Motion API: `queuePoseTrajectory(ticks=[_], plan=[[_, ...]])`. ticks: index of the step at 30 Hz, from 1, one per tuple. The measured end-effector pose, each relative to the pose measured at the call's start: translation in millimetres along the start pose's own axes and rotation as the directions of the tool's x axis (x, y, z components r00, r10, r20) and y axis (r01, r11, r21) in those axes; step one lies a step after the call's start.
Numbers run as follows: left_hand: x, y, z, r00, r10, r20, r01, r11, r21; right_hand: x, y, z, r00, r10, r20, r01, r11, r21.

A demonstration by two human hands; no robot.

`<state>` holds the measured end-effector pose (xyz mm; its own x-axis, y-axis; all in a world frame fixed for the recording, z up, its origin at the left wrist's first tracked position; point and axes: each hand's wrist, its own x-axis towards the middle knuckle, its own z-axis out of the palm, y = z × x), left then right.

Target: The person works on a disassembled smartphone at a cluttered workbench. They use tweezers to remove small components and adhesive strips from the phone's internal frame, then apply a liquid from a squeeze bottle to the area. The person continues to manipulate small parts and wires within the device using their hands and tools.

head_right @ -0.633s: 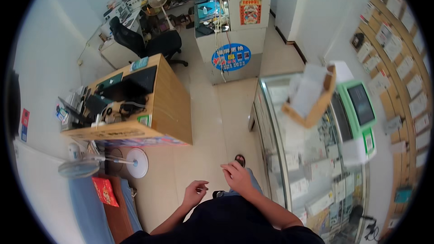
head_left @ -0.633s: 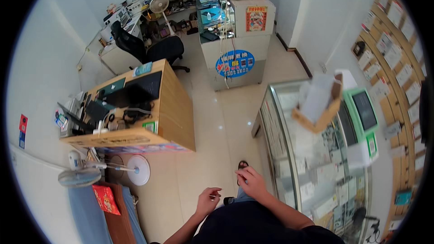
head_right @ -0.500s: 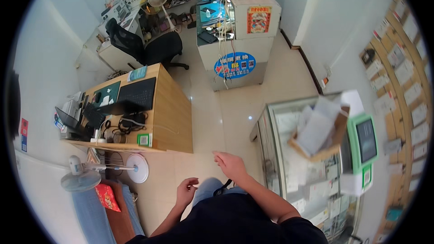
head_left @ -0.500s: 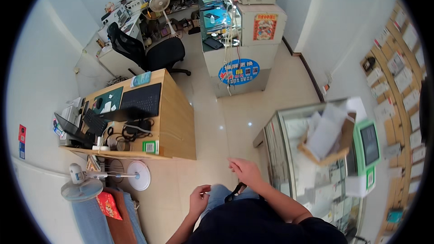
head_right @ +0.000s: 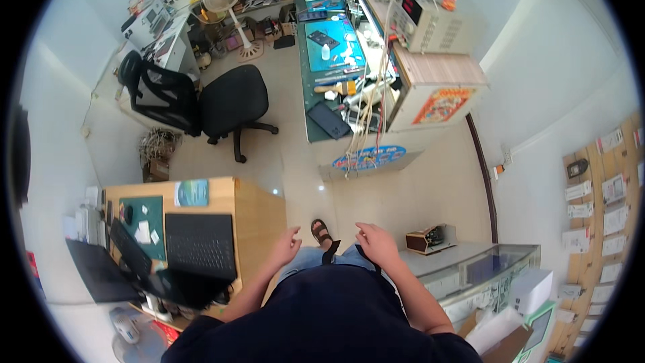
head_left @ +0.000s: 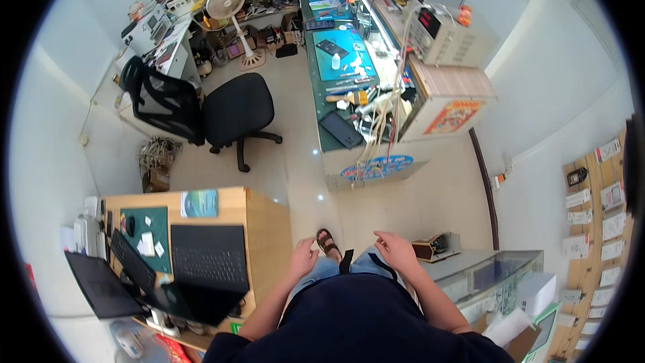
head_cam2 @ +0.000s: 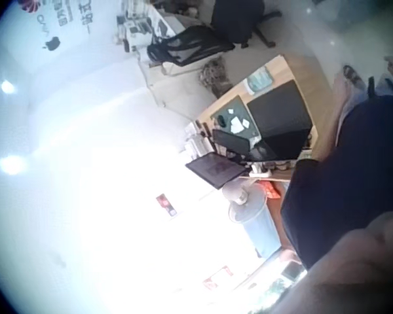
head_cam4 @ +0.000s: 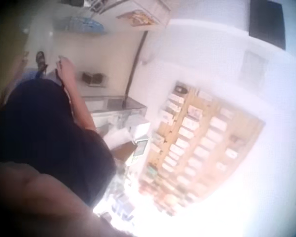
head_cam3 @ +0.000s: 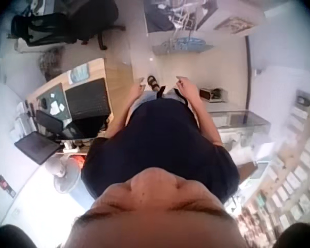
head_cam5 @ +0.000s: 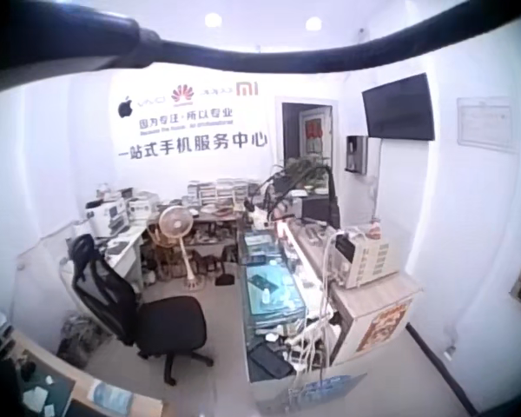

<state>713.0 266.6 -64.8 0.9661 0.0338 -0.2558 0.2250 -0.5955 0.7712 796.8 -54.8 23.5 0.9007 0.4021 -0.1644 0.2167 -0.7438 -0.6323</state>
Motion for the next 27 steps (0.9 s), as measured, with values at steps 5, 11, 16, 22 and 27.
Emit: queuePoseTrajectory(ticks=[5,11,16,22,27], plan=[[172.0,26.1,-95.9,0.992,-0.017,0.124,0.022,0.999,-0.043,90.4,-11.9,-20.3,0.979,0.201,-0.017,-0.196,0.967,0.162],[306.2,-45.6,-120.0,0.946,-0.193,0.260,0.101,0.939,0.329,245.1,-3.3,-21.0,0.884,0.467,-0.026,-0.460,0.877,0.138],[352.4,-60.9,-159.3,0.950,-0.138,0.281,0.031,0.934,0.356,337.7,22.1,33.2,0.746,0.644,0.169,-0.656,0.669,0.350],[474.5,-61.3,-229.4,0.905,-0.296,0.305,0.240,0.948,0.207,358.7,7.9,79.8,0.592,0.805,-0.033,-0.733,0.555,0.392],[609.9,-127.1,-240.2,0.756,-0.340,0.560,0.024,0.869,0.495,350.7,-32.0,60.7,0.293,0.942,-0.164,-0.856,0.335,0.395]])
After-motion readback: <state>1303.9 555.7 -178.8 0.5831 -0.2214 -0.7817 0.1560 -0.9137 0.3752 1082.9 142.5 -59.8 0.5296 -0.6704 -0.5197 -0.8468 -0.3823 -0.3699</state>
